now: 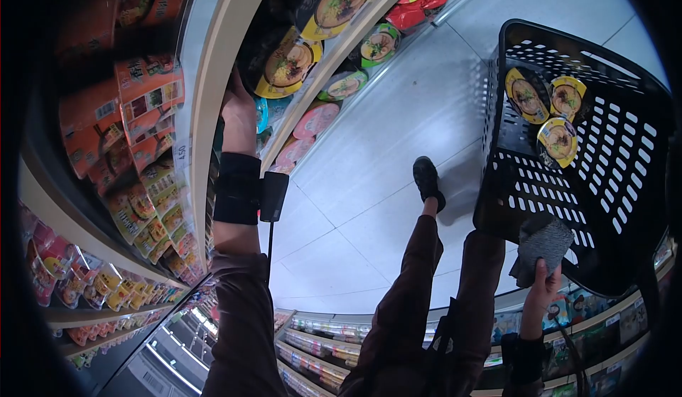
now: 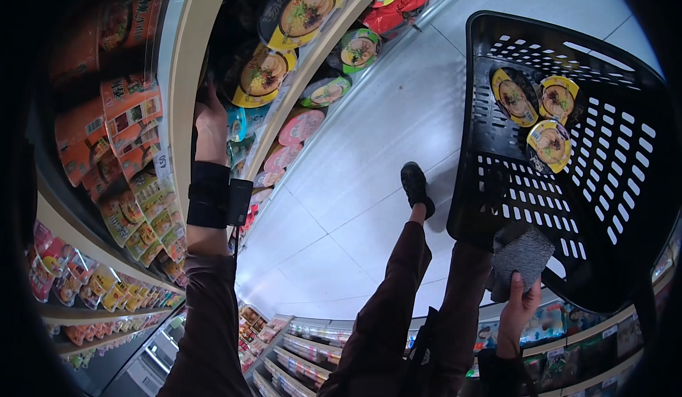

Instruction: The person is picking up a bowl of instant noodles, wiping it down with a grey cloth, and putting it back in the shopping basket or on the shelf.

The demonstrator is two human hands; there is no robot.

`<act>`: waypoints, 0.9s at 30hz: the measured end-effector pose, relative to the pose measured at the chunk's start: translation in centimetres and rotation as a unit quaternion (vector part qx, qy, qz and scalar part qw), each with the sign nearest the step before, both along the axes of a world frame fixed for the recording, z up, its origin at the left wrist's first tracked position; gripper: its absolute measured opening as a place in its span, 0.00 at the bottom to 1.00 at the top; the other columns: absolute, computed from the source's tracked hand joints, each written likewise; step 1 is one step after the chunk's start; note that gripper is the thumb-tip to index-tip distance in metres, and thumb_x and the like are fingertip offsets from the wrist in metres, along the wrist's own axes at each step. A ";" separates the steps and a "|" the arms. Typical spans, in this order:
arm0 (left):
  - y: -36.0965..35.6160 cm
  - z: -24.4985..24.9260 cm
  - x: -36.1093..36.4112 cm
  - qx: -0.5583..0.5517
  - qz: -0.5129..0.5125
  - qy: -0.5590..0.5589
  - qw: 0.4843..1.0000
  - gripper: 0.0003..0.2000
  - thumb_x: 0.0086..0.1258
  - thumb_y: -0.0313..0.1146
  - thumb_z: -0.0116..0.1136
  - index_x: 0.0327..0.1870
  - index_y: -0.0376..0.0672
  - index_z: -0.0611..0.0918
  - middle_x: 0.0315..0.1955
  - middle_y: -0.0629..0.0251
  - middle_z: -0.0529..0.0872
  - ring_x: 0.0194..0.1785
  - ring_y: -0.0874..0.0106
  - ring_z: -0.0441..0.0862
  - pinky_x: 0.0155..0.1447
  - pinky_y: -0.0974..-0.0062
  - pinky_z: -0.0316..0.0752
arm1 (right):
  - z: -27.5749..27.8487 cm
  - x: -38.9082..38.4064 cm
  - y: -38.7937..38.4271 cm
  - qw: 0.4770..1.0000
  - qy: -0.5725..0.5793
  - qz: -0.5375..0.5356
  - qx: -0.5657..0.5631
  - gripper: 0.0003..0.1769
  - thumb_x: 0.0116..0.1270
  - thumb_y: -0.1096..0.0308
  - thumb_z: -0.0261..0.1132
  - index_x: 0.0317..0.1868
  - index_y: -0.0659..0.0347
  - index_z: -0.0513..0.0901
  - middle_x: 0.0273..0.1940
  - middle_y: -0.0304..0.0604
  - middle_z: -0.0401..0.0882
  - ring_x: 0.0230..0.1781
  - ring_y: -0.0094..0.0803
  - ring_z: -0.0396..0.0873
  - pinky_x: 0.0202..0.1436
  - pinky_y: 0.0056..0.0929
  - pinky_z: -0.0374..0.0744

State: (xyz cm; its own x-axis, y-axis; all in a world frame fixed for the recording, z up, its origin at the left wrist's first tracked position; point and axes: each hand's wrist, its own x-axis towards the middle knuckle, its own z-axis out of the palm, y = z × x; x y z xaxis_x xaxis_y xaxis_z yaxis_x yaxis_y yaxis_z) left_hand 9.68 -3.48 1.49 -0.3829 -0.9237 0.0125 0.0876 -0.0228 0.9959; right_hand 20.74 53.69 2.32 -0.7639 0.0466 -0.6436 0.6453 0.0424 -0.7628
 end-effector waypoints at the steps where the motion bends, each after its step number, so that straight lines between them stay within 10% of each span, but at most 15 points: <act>1: 0.2 0.2 -0.2 0.000 0.000 0.000 1.000 0.19 0.64 0.41 0.42 0.50 0.38 0.67 0.49 0.57 0.68 0.54 0.66 0.65 0.58 0.68 0.64 | -0.1 0.1 0.0 1.000 0.000 0.000 0.000 0.15 0.61 0.69 0.55 0.46 0.67 0.70 0.42 0.41 0.71 0.43 0.23 0.67 0.50 0.22 0.63; 27: -2.6 -1.5 0.0 0.033 -0.013 -0.002 0.999 0.25 0.59 0.44 0.51 0.53 0.38 0.65 0.51 0.60 0.69 0.56 0.71 0.64 0.57 0.74 0.63 | -0.7 0.9 -1.8 1.000 -0.006 0.011 0.004 0.14 0.60 0.69 0.55 0.45 0.68 0.70 0.42 0.41 0.71 0.42 0.24 0.67 0.50 0.22 0.63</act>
State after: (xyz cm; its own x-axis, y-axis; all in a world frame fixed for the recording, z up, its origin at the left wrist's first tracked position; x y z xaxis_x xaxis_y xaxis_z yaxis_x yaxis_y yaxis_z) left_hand 9.69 -6.06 0.03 -0.4060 -0.9125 -0.0503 0.0815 -0.0910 0.9925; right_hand 21.63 51.93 1.59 -0.7570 0.0352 -0.6525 0.6533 0.0615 -0.7546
